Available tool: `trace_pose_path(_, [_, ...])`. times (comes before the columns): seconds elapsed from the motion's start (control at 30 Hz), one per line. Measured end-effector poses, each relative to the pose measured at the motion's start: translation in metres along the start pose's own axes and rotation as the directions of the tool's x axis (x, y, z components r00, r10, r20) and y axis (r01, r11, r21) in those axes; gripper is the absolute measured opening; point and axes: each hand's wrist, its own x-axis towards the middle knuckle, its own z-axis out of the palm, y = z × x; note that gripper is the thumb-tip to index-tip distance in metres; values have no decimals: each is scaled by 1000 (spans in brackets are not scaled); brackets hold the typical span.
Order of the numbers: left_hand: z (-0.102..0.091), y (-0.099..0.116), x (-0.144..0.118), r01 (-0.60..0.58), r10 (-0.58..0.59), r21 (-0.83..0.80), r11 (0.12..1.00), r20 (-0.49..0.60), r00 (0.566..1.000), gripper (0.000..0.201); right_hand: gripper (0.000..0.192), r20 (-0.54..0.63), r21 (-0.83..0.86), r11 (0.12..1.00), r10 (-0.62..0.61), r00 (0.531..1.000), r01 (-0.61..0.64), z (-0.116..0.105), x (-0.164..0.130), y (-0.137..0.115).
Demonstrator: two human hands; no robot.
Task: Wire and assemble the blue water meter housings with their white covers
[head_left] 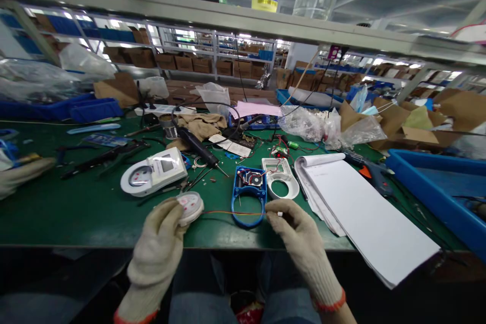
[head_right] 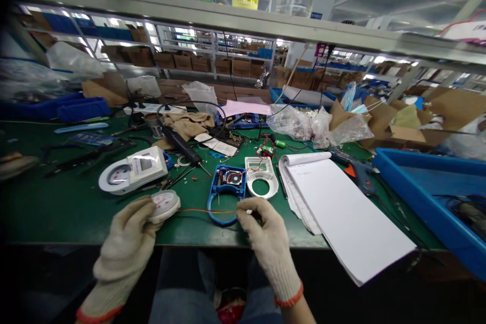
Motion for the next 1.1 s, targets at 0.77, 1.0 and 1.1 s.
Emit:
trace_pose_path(0.77, [-18, 90, 21, 441, -240, -501, 745, 415, 877, 16, 28, 364, -404, 814, -277, 889, 419, 5, 24, 10])
trace_pose_path(1.0, [-20, 86, 11, 707, -506, -443, 552, 495, 706, 31, 8, 279, -450, 763, -374, 885, 464, 12, 37, 35])
trace_pose_path(1.1, [-20, 84, 5, 735, -508, -380, 562, 542, 669, 35, 8, 56, -330, 898, -291, 955, 293, 13, 39, 23])
